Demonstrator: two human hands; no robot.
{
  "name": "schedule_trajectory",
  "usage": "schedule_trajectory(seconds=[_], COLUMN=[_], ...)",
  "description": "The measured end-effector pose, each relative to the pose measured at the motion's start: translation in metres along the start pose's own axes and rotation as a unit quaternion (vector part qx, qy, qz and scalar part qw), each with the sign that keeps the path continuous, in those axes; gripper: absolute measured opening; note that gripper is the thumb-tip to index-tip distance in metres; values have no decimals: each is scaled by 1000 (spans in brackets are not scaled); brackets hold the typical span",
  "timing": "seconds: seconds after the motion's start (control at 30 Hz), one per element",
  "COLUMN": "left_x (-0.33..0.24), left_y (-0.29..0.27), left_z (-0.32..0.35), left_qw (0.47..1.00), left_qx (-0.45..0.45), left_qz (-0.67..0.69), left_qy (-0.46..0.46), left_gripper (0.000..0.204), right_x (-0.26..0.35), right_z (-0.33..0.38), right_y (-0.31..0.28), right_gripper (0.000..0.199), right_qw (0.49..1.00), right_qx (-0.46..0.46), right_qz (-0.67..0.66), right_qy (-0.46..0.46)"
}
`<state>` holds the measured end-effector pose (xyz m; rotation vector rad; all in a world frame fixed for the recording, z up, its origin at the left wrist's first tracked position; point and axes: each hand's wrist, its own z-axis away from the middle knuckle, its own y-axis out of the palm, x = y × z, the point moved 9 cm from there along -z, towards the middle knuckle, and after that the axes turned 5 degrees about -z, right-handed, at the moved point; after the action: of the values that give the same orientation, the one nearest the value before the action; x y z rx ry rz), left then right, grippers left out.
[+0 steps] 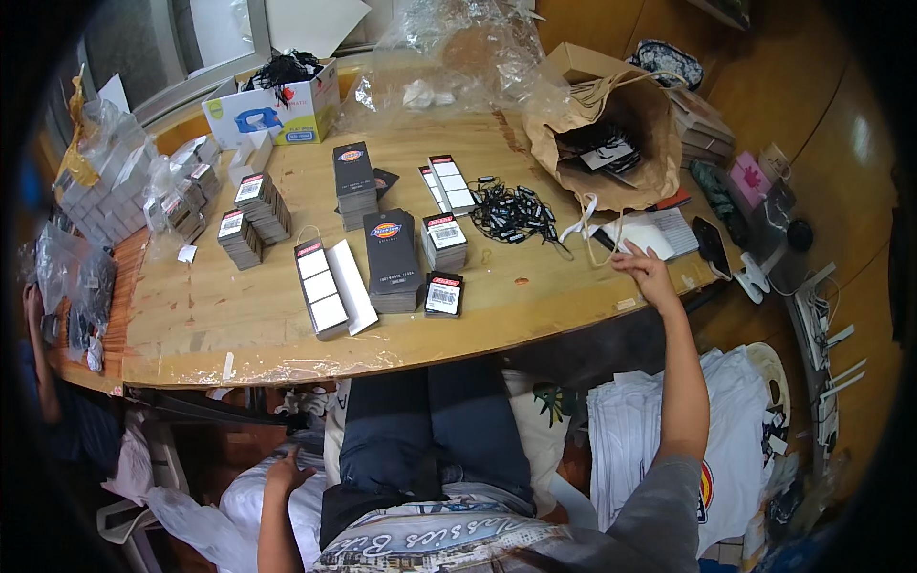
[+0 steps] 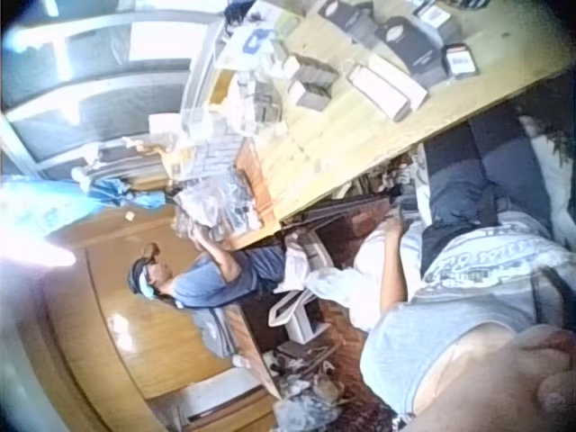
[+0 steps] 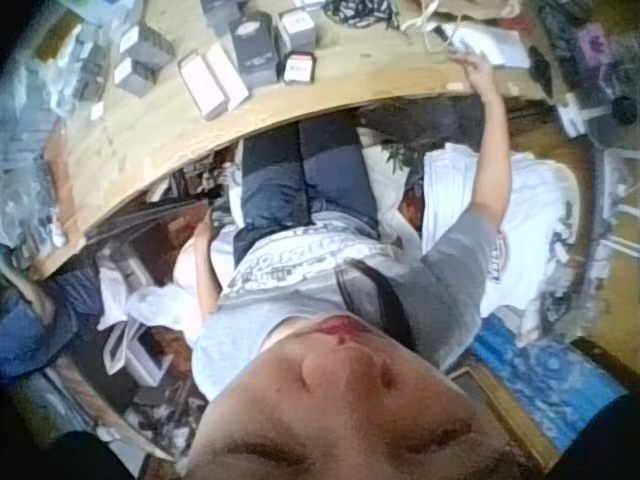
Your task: The person repeatedly picks up small black tags and plastic fasteners from a table, threads the fasteners through the tags, and places the assembled tags into stacks. The person handles tags and fasteners one at a time throughout the clip.
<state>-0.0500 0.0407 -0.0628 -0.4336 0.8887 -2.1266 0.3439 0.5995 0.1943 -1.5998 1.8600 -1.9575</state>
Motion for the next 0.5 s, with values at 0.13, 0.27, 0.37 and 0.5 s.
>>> schedule_trajectory(seconds=[0.13, 0.27, 0.37, 0.5], left_x=[-12, -31, -83, -143], left_y=[-12, -41, -98, -217], left_z=[15, 54, 101, 163], left_qw=[1000, 994, 979, 855], left_qx=[-20, -37, -68, -220], left_qz=[0, -87, -51, 222], left_qy=[17, 50, 186, 415], left_gripper=[74, 55, 42, 20], right_x=[-2, 56, 99, 171], right_z=[-13, -12, 10, 33], right_y=[0, 13, -13, -11], right_gripper=[16, 14, 14, 17], right_qw=[999, 998, 964, 950], right_qx=[-15, -11, -182, -298], right_qz=[-37, 66, 154, -25], right_qy=[9, -7, -114, -89])
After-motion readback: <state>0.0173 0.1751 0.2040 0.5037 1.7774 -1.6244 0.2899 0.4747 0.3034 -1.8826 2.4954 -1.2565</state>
